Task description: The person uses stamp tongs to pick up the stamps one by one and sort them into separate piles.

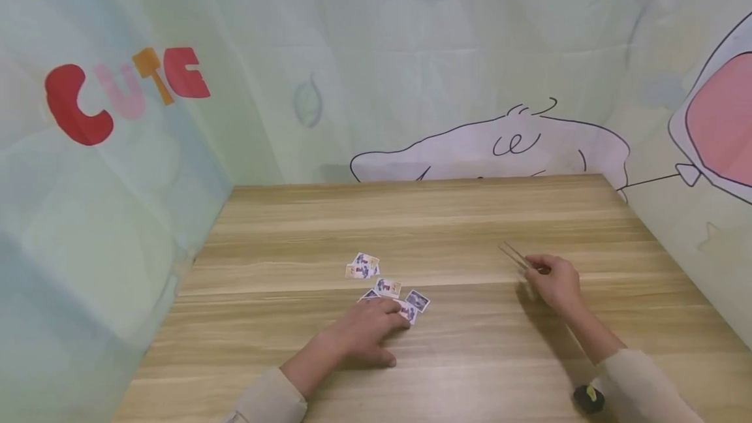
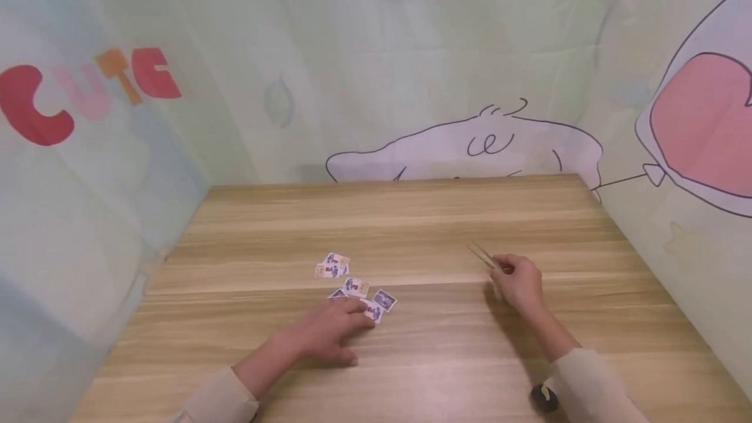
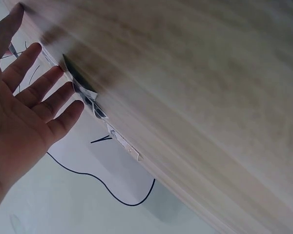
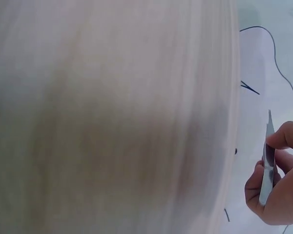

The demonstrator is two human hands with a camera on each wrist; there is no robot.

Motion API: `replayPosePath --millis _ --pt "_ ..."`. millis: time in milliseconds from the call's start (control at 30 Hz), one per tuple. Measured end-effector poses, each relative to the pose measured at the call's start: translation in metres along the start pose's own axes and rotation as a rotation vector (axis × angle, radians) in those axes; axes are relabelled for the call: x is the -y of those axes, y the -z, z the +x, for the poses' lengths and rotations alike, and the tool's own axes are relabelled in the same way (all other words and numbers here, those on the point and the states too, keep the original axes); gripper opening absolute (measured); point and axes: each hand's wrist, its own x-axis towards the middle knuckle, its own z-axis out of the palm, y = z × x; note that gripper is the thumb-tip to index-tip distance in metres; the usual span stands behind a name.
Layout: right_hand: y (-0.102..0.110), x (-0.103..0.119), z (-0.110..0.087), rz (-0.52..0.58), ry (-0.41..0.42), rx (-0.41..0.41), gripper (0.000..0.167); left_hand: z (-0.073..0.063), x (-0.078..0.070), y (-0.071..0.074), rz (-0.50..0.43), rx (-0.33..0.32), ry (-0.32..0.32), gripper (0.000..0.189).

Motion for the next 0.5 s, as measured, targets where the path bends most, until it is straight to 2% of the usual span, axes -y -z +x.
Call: replayPosePath --millis 233,500 --pt "0.002 0.009 -0.005 0.027 0.004 0.023 0.03 0.0 -0.001 0.0 0.003 -0.005 -0.002 0.059" --pt "0.009 0.02 -0.012 0.048 0.074 0.071 0.025 -0.001 -0.002 0.001 -0.001 -0.002 0.013 0.059"
